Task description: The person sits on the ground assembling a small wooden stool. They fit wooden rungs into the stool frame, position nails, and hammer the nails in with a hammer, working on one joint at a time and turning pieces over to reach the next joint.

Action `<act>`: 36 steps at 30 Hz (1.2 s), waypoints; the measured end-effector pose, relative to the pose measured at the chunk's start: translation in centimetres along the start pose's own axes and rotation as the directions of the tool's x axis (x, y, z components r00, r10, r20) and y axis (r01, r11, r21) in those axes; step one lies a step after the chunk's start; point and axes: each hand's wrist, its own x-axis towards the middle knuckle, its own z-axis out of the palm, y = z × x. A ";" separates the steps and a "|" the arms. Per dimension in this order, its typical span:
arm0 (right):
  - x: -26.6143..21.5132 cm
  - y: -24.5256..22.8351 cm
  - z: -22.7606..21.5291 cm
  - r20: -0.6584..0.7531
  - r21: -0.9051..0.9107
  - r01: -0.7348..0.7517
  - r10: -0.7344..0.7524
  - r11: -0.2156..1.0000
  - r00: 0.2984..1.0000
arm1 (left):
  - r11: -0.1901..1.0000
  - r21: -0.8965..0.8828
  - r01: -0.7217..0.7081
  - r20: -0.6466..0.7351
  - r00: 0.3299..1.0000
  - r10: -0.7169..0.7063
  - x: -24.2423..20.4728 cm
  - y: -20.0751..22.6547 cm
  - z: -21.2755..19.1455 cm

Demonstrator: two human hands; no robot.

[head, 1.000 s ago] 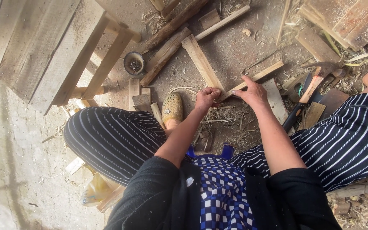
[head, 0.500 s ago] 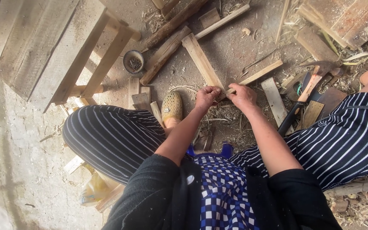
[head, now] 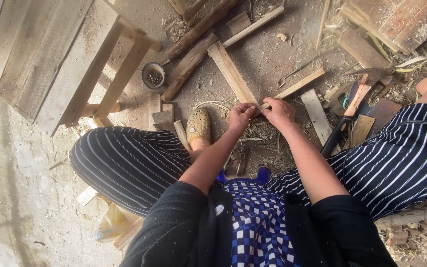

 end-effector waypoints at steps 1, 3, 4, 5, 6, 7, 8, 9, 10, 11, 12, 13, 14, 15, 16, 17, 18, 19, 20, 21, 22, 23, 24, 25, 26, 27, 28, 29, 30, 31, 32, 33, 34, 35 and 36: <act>-0.1 0.0 0.0 0.005 0.009 -0.006 0.006 1.000 1.000 | 1.000 0.009 -0.028 0.002 1.000 0.028 0.3 -0.5 0.2; -0.1 0.0 0.1 -0.002 0.020 0.000 0.000 1.000 1.000 | 0.987 0.128 -0.096 0.004 0.995 0.096 1.3 -2.6 -0.6; -0.1 0.0 0.1 -0.010 0.030 0.008 -0.008 1.000 1.000 | 0.956 0.244 -0.163 0.012 0.986 0.165 1.9 -3.6 -1.0; 0.2 0.3 0.5 -0.009 0.030 0.007 -0.007 1.000 1.000 | 0.956 0.244 -0.162 0.012 0.986 0.164 1.6 -3.0 -0.9; 0.4 0.5 0.9 -0.007 0.036 -0.004 0.004 0.999 1.000 | 0.934 0.305 -0.186 0.008 0.981 0.193 1.2 -2.5 -0.8; 0.8 0.7 1.2 -0.007 0.040 -0.014 0.014 0.999 1.000 | 0.908 0.363 -0.210 0.004 0.975 0.224 1.0 -1.9 -0.6; 0.8 0.8 1.2 -0.007 0.039 -0.014 0.014 0.999 1.000 | 0.908 0.363 -0.210 0.004 0.975 0.224 0.8 -2.0 -0.7; 0.8 0.9 1.2 -0.017 0.066 -0.003 0.004 0.998 1.000 | 0.889 0.400 -0.225 0.017 0.971 0.238 0.8 -2.1 -0.7; 0.8 1.0 1.2 -0.027 0.093 0.007 -0.005 0.996 1.000 | 0.867 0.436 -0.240 0.030 0.967 0.252 0.7 -2.1 -0.8; 0.4 0.5 0.8 -0.026 0.092 0.008 -0.005 0.996 1.000 | 0.868 0.435 -0.239 0.029 0.967 0.251 0.6 -1.9 -0.9; -0.1 0.0 0.5 -0.089 0.151 0.064 -0.051 0.986 0.995 | 0.855 0.447 -0.263 0.045 0.961 0.272 0.5 -1.6 -1.0; -0.5 -0.5 0.1 -0.154 0.206 0.123 -0.092 0.971 0.984 | 0.841 0.459 -0.286 0.062 0.955 0.291 0.4 -1.4 -1.1; -0.3 -0.5 0.5 -0.153 0.205 0.123 -0.092 0.971 0.984 | 0.842 0.458 -0.285 0.061 0.955 0.290 0.3 -1.1 -1.1; 0.0 -0.4 0.9 -0.182 0.213 0.164 -0.126 0.963 0.975 | 0.834 0.468 -0.293 0.066 0.952 0.298 0.2 -0.9 -1.1; 0.3 -0.3 1.2 -0.211 0.220 0.206 -0.159 0.954 0.964 | 0.825 0.478 -0.301 0.071 0.950 0.306 0.1 -0.7 -1.1; 0.2 -0.3 1.2 -0.210 0.218 0.208 -0.162 0.954 0.964 | 0.826 0.477 -0.301 0.068 0.949 0.307 0.2 -1.0 -1.1; 0.1 -0.3 1.2 -0.206 0.222 0.221 -0.176 0.950 0.963 | 0.827 0.476 -0.298 0.069 0.950 0.303 0.4 -1.2 -1.1; -0.1 -0.4 1.2 -0.200 0.228 0.236 -0.192 0.945 0.961 | 0.828 0.477 -0.294 0.068 0.952 0.299 0.5 -1.5 -1.3; 0.1 -0.4 1.2 -0.199 0.227 0.239 -0.195 0.944 0.960 | 0.829 0.477 -0.293 0.064 0.952 0.300 0.7 -1.6 -1.2; 0.1 -0.5 1.2 -0.195 0.227 0.235 -0.192 0.945 0.962 | 0.821 0.485 -0.301 0.067 0.949 0.308 0.7 -1.7 -1.2; 0.1 -0.5 1.3 -0.191 0.227 0.231 -0.189 0.946 0.963 | 0.814 0.492 -0.308 0.071 0.946 0.316 0.8 -1.9 -1.2; -0.1 -0.9 1.1 -0.189 0.226 0.233 -0.192 0.946 0.963 | 0.815 0.492 -0.307 0.067 0.946 0.316 1.0 -2.2 -1.3; -0.2 -1.4 1.0 -0.183 0.206 0.225 -0.189 0.952 0.965 | 0.820 0.489 -0.297 0.060 0.949 0.308 1.3 -2.5 -1.4; -0.4 -1.7 0.7 -0.178 0.184 0.217 -0.185 0.959 0.966 | 0.825 0.486 -0.288 0.052 0.952 0.301 1.5 -2.8 -1.4; -0.4 -1.9 0.8 -0.177 0.182 0.219 -0.187 0.959 0.966 | 0.826 0.485 -0.287 0.049 0.952 0.302 1.5 -2.9 -1.3; -0.4 -2.2 0.9 -0.193 0.145 0.221 -0.191 0.965 0.962 | 0.817 0.500 -0.287 0.052 0.952 0.303 1.5 -2.9 -1.4; -0.4 -2.4 1.1 -0.209 0.107 0.222 -0.196 0.969 0.958 | 0.808 0.515 -0.287 0.055 0.951 0.303 1.5 -2.9 -1.4; -0.3 -2.4 1.1 -0.208 0.107 0.224 -0.199 0.969 0.958 | 0.808 0.516 -0.286 0.052 0.951 0.304 1.7 -3.2 -1.5; -0.2 -2.3 1.2 -0.207 0.098 0.235 -0.212 0.967 0.955 | 0.822 0.498 -0.278 0.049 0.955 0.293 1.8 -3.6 -1.6; -0.1 -2.1 1.2 -0.207 0.088 0.245 -0.222 0.966 0.953 | 0.836 0.479 -0.269 0.049 0.959 0.280 2.0 -3.9 -1.7; 0.1 -1.9 1.3 -0.207 0.089 0.245 -0.223 0.965 0.953 | 0.836 0.479 -0.268 0.049 0.959 0.280 1.9 -3.6 -1.8; 0.3 -1.7 1.4 -0.200 0.086 0.279 -0.257 0.957 0.945 | 0.836 0.479 -0.268 0.053 0.959 0.277 1.8 -3.3 -1.8; 0.5 -1.5 1.5 -0.193 0.084 0.312 -0.291 0.946 0.937 | 0.836 0.479 -0.268 0.058 0.960 0.274 1.8 -3.0 -1.8; 0.5 -1.3 1.5 -0.193 0.084 0.311 -0.291 0.947 0.937 | 0.836 0.478 -0.268 0.059 0.960 0.274 1.8 -3.1 -1.8; 0.5 -1.2 1.5 -0.206 0.066 0.332 -0.312 0.941 0.927 | 0.841 0.472 -0.265 0.052 0.960 0.274 1.8 -3.1 -1.8</act>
